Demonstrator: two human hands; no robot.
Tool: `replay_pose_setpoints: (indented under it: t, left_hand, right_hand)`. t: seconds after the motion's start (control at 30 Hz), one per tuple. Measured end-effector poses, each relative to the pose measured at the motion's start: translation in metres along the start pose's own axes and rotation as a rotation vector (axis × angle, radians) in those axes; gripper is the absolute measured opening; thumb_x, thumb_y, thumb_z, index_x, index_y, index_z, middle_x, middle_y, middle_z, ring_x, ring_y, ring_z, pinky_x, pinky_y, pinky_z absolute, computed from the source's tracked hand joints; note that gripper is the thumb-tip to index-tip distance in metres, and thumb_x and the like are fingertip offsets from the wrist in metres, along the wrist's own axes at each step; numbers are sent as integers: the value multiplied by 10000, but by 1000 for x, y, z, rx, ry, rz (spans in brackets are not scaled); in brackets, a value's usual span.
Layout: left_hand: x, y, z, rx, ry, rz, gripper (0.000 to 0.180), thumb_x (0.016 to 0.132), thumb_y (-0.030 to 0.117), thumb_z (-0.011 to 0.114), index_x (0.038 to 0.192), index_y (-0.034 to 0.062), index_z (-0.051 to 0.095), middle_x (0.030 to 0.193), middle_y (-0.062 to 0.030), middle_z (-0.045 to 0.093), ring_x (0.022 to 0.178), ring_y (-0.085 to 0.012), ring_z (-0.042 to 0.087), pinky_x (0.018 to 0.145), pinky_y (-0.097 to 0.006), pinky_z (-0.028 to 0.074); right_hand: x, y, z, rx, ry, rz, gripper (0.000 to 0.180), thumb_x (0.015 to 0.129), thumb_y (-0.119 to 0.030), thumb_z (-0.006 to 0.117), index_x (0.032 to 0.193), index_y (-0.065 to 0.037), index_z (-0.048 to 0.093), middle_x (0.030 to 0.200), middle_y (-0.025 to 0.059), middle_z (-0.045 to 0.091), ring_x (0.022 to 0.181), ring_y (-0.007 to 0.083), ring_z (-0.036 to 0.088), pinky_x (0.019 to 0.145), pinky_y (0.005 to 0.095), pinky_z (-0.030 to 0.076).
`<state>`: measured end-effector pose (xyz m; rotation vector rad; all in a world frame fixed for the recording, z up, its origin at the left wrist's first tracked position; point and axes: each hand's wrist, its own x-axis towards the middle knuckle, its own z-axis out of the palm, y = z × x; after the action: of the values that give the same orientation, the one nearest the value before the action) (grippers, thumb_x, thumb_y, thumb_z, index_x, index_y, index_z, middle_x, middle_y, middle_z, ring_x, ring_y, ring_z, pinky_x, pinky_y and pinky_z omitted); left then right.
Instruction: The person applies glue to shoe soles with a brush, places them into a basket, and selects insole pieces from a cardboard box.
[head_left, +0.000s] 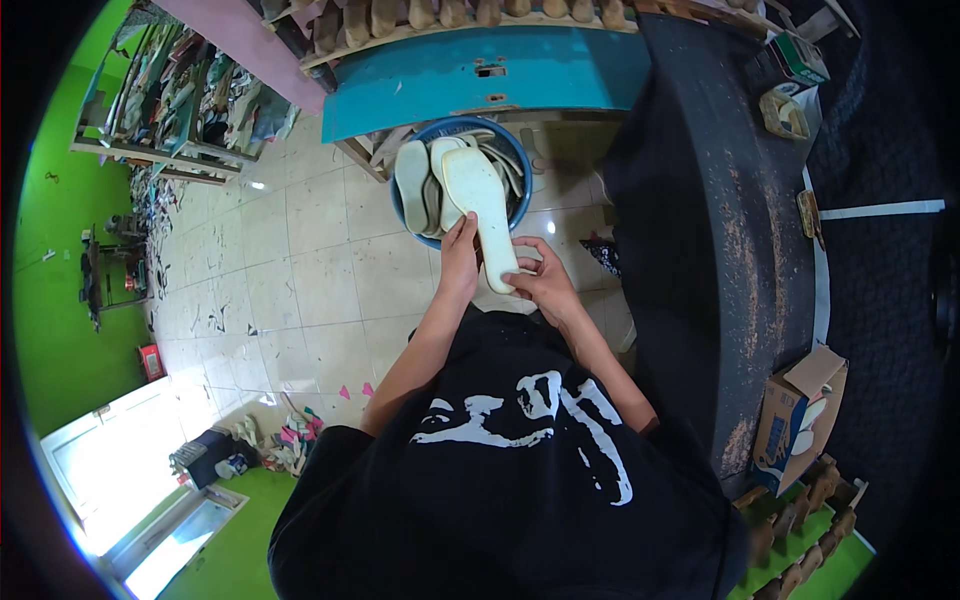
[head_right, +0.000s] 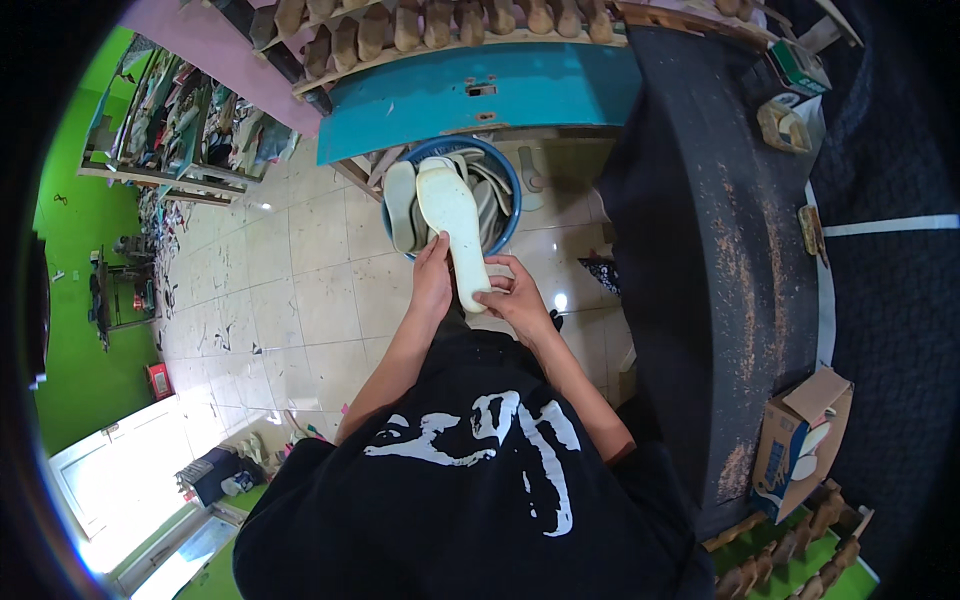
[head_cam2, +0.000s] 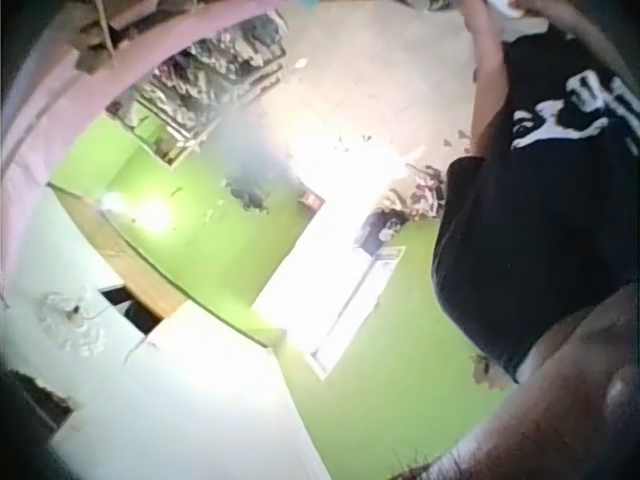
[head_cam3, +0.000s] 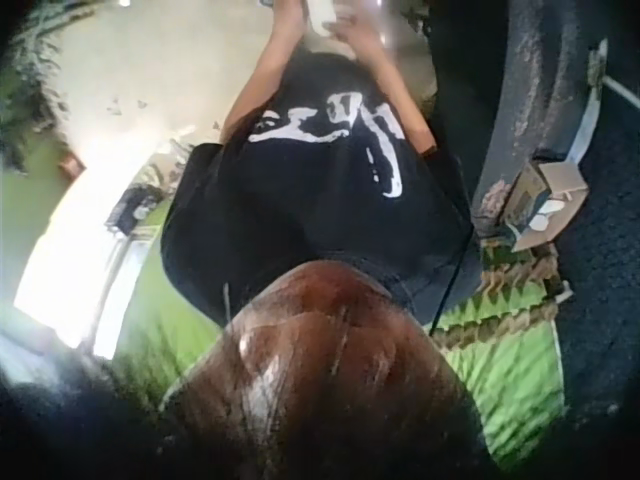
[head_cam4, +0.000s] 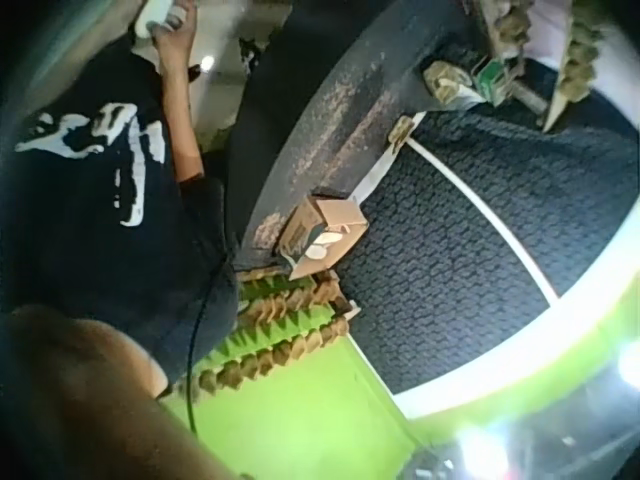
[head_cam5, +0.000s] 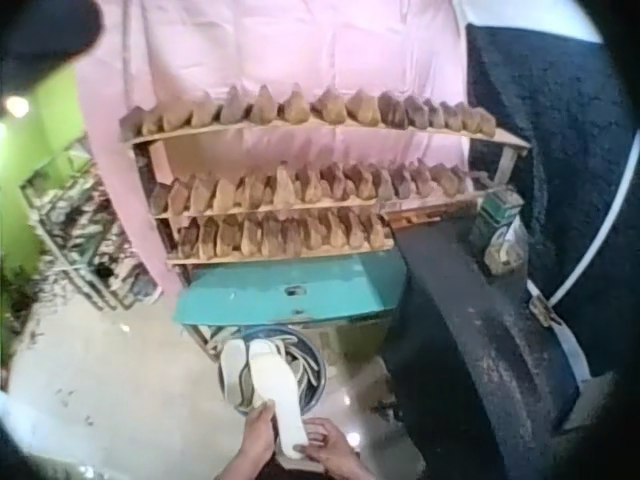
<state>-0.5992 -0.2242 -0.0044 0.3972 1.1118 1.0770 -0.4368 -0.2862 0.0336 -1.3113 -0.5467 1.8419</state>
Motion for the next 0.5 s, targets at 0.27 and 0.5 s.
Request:
replay_pose_setpoints:
  t: [0.27, 0.5]
  left_hand:
    - [62, 64, -94, 122, -47, -149, 317, 1093, 256, 623, 1292, 12, 654, 1122, -81, 725, 1023, -183, 705, 918, -355, 571]
    - [152, 67, -172, 240, 42, -109, 473, 984, 91, 758, 1392, -12, 541, 1148, -156, 729, 999, -197, 731, 832, -318, 616]
  right_hand:
    - [75, 32, 85, -41, 61, 59, 639, 846, 107, 713, 1413, -116, 521, 1214, 107, 675, 1012, 191, 709, 806, 303, 613]
    - [144, 67, 140, -28, 176, 92, 614, 825, 79, 706, 1392, -60, 517, 1214, 166, 701, 1006, 216, 712, 809, 340, 625]
